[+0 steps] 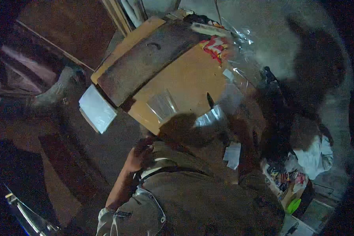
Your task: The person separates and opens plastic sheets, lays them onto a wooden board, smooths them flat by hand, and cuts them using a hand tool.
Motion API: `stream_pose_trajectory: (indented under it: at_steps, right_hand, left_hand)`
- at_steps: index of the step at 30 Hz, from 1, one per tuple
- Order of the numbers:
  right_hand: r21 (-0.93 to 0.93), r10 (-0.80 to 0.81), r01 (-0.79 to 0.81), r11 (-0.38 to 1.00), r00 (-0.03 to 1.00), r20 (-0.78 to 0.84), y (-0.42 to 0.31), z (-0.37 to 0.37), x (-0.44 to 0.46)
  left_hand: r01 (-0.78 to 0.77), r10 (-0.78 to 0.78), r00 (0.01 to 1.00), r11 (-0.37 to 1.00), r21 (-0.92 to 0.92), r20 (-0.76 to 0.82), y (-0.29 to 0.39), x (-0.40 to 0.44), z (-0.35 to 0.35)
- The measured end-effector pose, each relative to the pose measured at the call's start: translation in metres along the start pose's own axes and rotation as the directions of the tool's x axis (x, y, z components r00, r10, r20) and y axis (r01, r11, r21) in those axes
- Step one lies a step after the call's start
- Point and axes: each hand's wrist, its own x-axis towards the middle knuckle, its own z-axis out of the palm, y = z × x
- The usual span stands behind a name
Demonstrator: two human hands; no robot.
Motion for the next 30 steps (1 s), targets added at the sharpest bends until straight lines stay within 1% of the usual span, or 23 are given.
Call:
stream_pose_trajectory:
  at_steps: [2, 3, 4, 5, 6, 7, 8, 9, 10, 12, 13, 15, 17, 18, 19, 20, 22, 25, 26, 27, 28, 29, 30]
  right_hand:
    - [0.383, 0.232, -0.294, 0.876, 0.952, 0.201, -0.022, -0.015, -0.020]
    - [0.274, 0.000, -0.016, 0.962, 0.998, 0.060, -0.019, -0.010, -0.018]
    - [0.121, -0.251, 0.255, 0.959, 0.967, -0.050, -0.015, -0.006, -0.017]
    - [0.126, -0.250, 0.256, 0.959, 0.966, -0.060, -0.011, 0.000, -0.019]
    - [0.528, -0.253, 0.281, 0.802, 0.959, -0.125, -0.018, -0.002, -0.032]
    - [0.695, -0.243, 0.282, 0.661, 0.957, -0.156, -0.009, 0.008, -0.026]
    - [0.827, -0.233, 0.281, 0.486, 0.954, -0.187, -0.002, 0.018, -0.021]
    - [0.474, -0.408, 0.578, 0.665, 0.812, -0.418, 0.031, 0.053, 0.014]
    - [-0.001, -0.620, 0.724, 0.689, 0.589, -0.517, 0.048, 0.072, 0.035]
    - [-0.071, -0.604, 0.703, 0.707, 0.548, -0.579, 0.032, 0.068, 0.026]
    - [-0.132, -0.583, 0.671, 0.729, 0.509, -0.633, 0.017, 0.060, 0.013]
    - [-0.239, -0.542, 0.588, 0.773, 0.415, -0.730, -0.011, 0.045, -0.009]
    - [-0.282, -0.518, 0.534, 0.797, 0.365, -0.773, -0.015, 0.046, -0.009]
    - [0.284, -0.333, 0.618, 0.733, 0.690, -0.642, -0.019, 0.040, -0.005]
    - [0.548, -0.300, 0.559, 0.622, 0.817, -0.493, -0.022, 0.035, -0.005]
    - [0.765, -0.255, 0.411, 0.495, 0.911, -0.325, -0.024, 0.030, -0.005]
    - [0.787, -0.246, 0.329, 0.522, 0.941, -0.231, -0.026, 0.037, 0.004]
    - [0.648, -0.265, 0.352, 0.676, 0.936, -0.232, -0.006, 0.041, 0.022]
    - [0.640, -0.282, 0.359, 0.679, 0.933, -0.224, -0.001, 0.044, 0.027]
    - [0.721, -0.313, 0.348, 0.599, 0.931, -0.190, 0.000, 0.039, 0.024]
    - [0.893, -0.371, 0.263, 0.366, 0.921, -0.120, -0.013, 0.022, 0.005]
    - [0.986, -0.427, 0.111, 0.122, 0.903, -0.049, -0.029, 0.003, -0.016]
    - [0.935, -0.250, 0.286, 0.210, 0.940, -0.232, -0.050, -0.005, -0.029]
  left_hand:
    - [0.014, -0.013, 1.000, 0.999, -0.039, 0.027, 0.009, 0.006, -0.001]
    - [0.038, -0.034, 0.998, 0.996, -0.079, 0.048, 0.016, 0.010, -0.002]
    - [0.030, -0.026, 0.998, 0.997, -0.074, 0.054, 0.021, 0.013, -0.002]
    - [-0.001, 0.006, 0.998, 0.996, -0.090, 0.056, 0.028, 0.015, 0.000]
    - [-0.018, 0.023, 0.998, 0.995, -0.093, 0.058, 0.032, 0.018, 0.001]
    - [-0.035, 0.041, 0.997, 0.995, -0.097, 0.059, 0.037, 0.020, 0.003]
    - [0.084, -0.085, 0.995, 0.996, 0.032, 0.051, 0.040, 0.022, 0.004]
    - [0.198, -0.204, 0.979, 0.968, 0.155, 0.025, 0.041, 0.023, 0.004]
    - [0.191, -0.196, 0.980, 0.969, 0.156, 0.022, 0.039, 0.022, 0.004]
    - [0.218, -0.211, 0.976, 0.963, -0.160, 0.056, 0.034, 0.018, 0.005]
    - [0.216, -0.209, 0.976, 0.964, -0.158, 0.056, 0.032, 0.018, 0.004]
    - [0.131, -0.137, 0.989, 0.986, 0.100, 0.050, 0.029, 0.021, 0.004]
    - [0.053, -0.063, 0.995, 0.991, 0.127, 0.078, 0.020, 0.019, 0.000]
    - [-0.026, 0.011, 0.995, 0.989, 0.146, 0.104, 0.026, 0.020, 0.000]
    - [-0.028, 0.012, 0.994, 0.989, 0.146, 0.107, 0.033, 0.022, 0.000]
    - [0.037, -0.046, 0.993, 0.996, 0.082, 0.112, 0.040, 0.022, 0.001]
    - [0.103, -0.104, 0.988, 0.995, 0.017, 0.118, 0.042, 0.022, 0.002]
    - [0.138, -0.129, 0.988, 0.986, -0.096, 0.087, 0.034, 0.024, 0.003]
    - [0.076, -0.068, 0.995, 0.992, -0.100, 0.080, 0.039, 0.024, 0.005]
    - [0.015, -0.008, 0.997, 0.994, -0.104, 0.073, 0.048, 0.025, 0.007]
    - [0.017, -0.010, 0.997, 0.994, -0.105, 0.073, 0.055, 0.029, 0.008]
    - [0.129, -0.126, 0.988, 0.991, -0.023, 0.088, 0.061, 0.035, 0.009]
    - [0.238, -0.243, 0.966, 0.969, 0.058, 0.092, 0.066, 0.041, 0.011]
